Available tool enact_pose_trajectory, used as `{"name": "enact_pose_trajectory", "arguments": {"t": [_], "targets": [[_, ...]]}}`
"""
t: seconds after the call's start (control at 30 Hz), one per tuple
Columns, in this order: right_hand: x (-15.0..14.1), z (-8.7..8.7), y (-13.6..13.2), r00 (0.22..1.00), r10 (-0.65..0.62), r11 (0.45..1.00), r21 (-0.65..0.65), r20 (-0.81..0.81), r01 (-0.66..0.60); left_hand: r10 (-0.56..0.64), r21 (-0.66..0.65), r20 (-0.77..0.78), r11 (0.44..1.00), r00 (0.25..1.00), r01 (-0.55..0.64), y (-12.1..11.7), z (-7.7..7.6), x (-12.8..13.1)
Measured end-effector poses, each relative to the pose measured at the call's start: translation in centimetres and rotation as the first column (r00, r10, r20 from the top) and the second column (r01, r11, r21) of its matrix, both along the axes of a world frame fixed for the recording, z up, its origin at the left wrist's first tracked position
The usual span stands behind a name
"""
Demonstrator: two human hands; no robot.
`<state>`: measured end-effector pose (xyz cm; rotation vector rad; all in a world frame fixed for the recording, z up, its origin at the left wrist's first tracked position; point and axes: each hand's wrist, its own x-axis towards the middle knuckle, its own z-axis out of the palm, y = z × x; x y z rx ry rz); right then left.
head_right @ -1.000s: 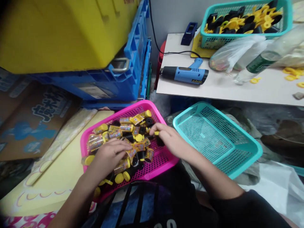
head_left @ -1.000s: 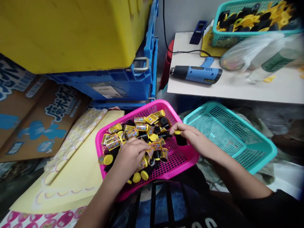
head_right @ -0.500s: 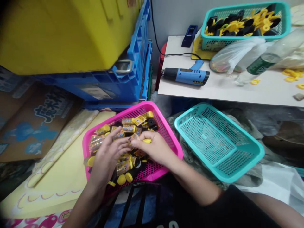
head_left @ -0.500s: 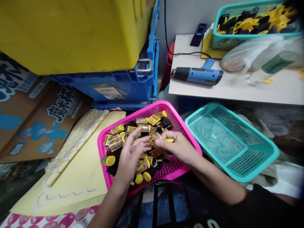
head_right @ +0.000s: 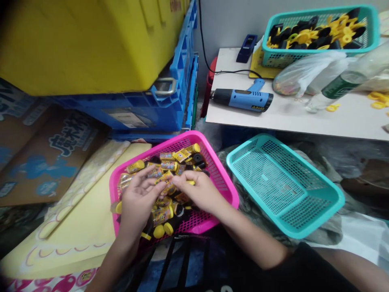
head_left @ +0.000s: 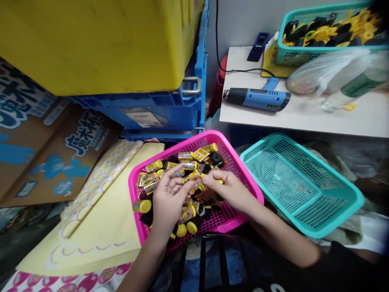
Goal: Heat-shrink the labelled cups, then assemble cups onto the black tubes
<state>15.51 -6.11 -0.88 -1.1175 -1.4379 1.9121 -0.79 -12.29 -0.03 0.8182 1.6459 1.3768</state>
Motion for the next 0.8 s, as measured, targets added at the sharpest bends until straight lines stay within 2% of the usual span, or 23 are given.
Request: {"name": "enact_pose_trajectory", "arguments": {"t": [0.1, 0.17, 0.27, 0.53, 0.67, 0.8], "targets": [[0.7, 0.1, 0.6, 0.946, -0.106, 0.987, -0.148, -0.307, 0.063, 0.022, -0.012, -0.102, 1.0, 0.995, -0.024, -0.1, 0.3, -0.4], [1.4, 0.3, 1.1, 0.906, -0.159, 0.977, -0.195, -0.391, 0.087, 0.019, -0.007, -0.165, 1.0, 0.986, -0.021, -0.2, 0.5, -0.7], [2.1, 0.6, 1.7, 0.915, -0.16, 0.98, -0.17, -0.37, 0.103, -0.012, 0.015, -0.242, 1.0, 0.97, 0.016, -0.5, 0.6, -1.2], [2.3, 0.6, 2.5, 0.947, 0.034, 0.998, -0.044, -0.32, -0.051, -0.116, 0.117, -0.326, 0.98, 0.938, 0.161, -0.9, 0.3, -1.5], [2.5, 0.7, 2.5, 0.966, 0.089, 0.995, -0.014, -0.243, -0.095, -0.204, 0.09, -0.3, 0.966, 0.932, 0.24, -0.7, 0.5, -1.8], [1.8, 0.1, 1.6, 0.98, 0.056, 0.995, 0.092, -0.189, -0.039, -0.292, 0.03, -0.163, 0.953, 0.942, 0.301, -0.3, 1.0, -1.5]]}}
